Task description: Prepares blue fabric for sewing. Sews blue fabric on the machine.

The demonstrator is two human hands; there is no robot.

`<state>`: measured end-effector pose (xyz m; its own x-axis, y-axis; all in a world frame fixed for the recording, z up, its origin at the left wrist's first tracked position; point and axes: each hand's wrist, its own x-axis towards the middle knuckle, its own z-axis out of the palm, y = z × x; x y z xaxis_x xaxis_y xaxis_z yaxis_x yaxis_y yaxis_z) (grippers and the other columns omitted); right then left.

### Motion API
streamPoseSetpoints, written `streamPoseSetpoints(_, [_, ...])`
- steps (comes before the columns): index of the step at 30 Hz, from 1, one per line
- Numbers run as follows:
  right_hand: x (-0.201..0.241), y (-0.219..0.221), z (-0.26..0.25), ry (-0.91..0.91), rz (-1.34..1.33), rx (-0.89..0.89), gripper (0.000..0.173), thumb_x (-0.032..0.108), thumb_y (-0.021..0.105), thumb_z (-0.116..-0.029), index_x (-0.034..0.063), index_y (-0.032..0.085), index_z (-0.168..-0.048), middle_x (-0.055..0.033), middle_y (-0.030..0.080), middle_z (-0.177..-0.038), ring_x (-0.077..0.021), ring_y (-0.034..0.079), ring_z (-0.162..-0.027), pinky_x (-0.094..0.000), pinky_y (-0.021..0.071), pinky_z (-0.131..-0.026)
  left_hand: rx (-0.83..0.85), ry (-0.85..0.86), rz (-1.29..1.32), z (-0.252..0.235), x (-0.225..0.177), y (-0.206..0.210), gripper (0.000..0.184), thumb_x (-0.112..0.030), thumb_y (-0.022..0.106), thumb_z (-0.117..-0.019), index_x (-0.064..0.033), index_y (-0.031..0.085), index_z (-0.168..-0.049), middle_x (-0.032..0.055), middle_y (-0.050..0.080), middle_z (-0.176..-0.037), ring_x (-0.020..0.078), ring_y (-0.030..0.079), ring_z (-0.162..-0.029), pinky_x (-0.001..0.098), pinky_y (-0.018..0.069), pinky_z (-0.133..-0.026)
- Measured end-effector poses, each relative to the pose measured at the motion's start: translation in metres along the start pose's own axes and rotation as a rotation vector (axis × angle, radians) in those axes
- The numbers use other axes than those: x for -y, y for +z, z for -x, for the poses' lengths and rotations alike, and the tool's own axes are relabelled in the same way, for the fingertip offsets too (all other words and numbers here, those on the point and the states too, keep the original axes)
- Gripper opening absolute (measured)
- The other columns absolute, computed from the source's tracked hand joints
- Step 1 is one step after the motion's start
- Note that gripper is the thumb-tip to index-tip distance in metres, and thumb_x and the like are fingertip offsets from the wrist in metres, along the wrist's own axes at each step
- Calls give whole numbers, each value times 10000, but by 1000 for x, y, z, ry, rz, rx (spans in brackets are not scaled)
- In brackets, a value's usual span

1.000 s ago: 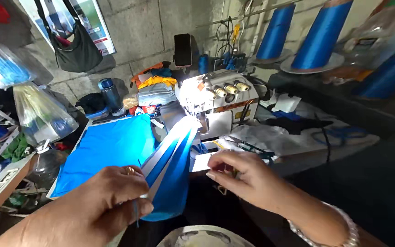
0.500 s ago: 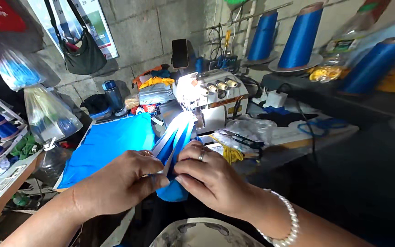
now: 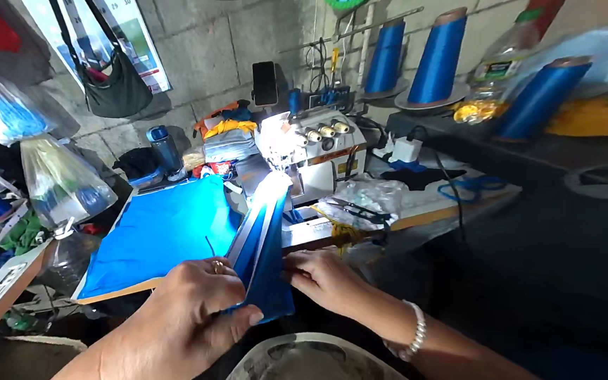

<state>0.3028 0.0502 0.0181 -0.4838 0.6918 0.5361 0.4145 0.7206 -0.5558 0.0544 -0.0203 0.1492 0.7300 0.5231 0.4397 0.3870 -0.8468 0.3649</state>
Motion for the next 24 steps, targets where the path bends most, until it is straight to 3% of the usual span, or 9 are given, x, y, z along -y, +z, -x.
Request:
streamPoseSetpoints(2, [6, 2, -7, 25, -70, 41, 146, 156, 640, -951, 53, 743, -954, -79, 724, -859, -196, 712, -798, -416, 595, -734, 1, 17, -27, 0, -3, -1, 349, -282, 555, -1040, -74, 604, -765, -4, 604, -719, 37, 606, -794, 185, 499, -777])
streamPoseSetpoints(4, [20, 1, -15, 47, -157, 50, 154, 166, 657, -952, 49, 734, -1019, -81, 718, -905, -180, 700, -833, -393, 588, -763, -18, 11, -36, 0, -3, 2, 303, -276, 590, -1018, -68, 627, -801, -1, 601, -728, 17, 596, -767, 148, 486, -706])
streamPoseSetpoints(7, [36, 5, -25, -125, -242, -203, 138, 143, 688, -897, 45, 679, -994, -31, 691, -890, -51, 670, -799, -219, 579, -725, -23, 14, -71, 0, -4, 6, 300, -293, 578, -1026, -73, 644, -833, 1, 616, -743, 9, 601, -749, 141, 487, -668])
streamPoseSetpoints(9, [47, -2, -31, -233, -326, -336, 184, 57, 694, -845, 24, 640, -1018, -54, 645, -978, -35, 638, -858, -164, 556, -750, -21, 28, -106, 0, -6, 7, 336, -302, 543, -1045, -74, 627, -813, 10, 596, -719, 30, 582, -716, 158, 464, -637])
streamPoseSetpoints(12, [59, -21, -30, -257, -407, -261, 275, 14, 693, -825, 37, 667, -1097, -70, 620, -1171, -41, 633, -1016, -150, 559, -797, 1, 44, -115, -3, -9, 8, 379, -308, 508, -1066, -78, 614, -784, 3, 583, -692, 39, 581, -704, 172, 469, -650])
streamPoseSetpoints(15, [63, -32, -31, -282, -397, -190, 205, 4, 670, -835, 52, 704, -1031, -44, 647, -1120, -28, 634, -1008, -134, 553, -796, 20, 63, -137, -7, -10, 9, 394, -305, 492, -1070, -86, 590, -757, 3, 564, -675, 53, 564, -686, 184, 450, -625])
streamPoseSetpoints(19, [64, -44, -32, -294, -366, -85, 171, 28, 668, -870, 49, 727, -1029, -31, 652, -1085, -23, 629, -998, -124, 546, -798, 49, 71, -173, -11, -13, 9, 354, -279, 519, -1047, -89, 587, -756, 18, 573, -680, 74, 570, -681, 196, 451, -608])
streamPoseSetpoints(24, [60, -51, -34, -367, -236, -8, 169, 52, 619, -916, 45, 758, -1011, -28, 693, -1047, -22, 643, -1008, -134, 531, -867, 113, 91, -179, -21, -16, 9, 361, -262, 509, -1046, -96, 575, -733, 11, 519, -636, 98, 527, -637, 225, 410, -574])
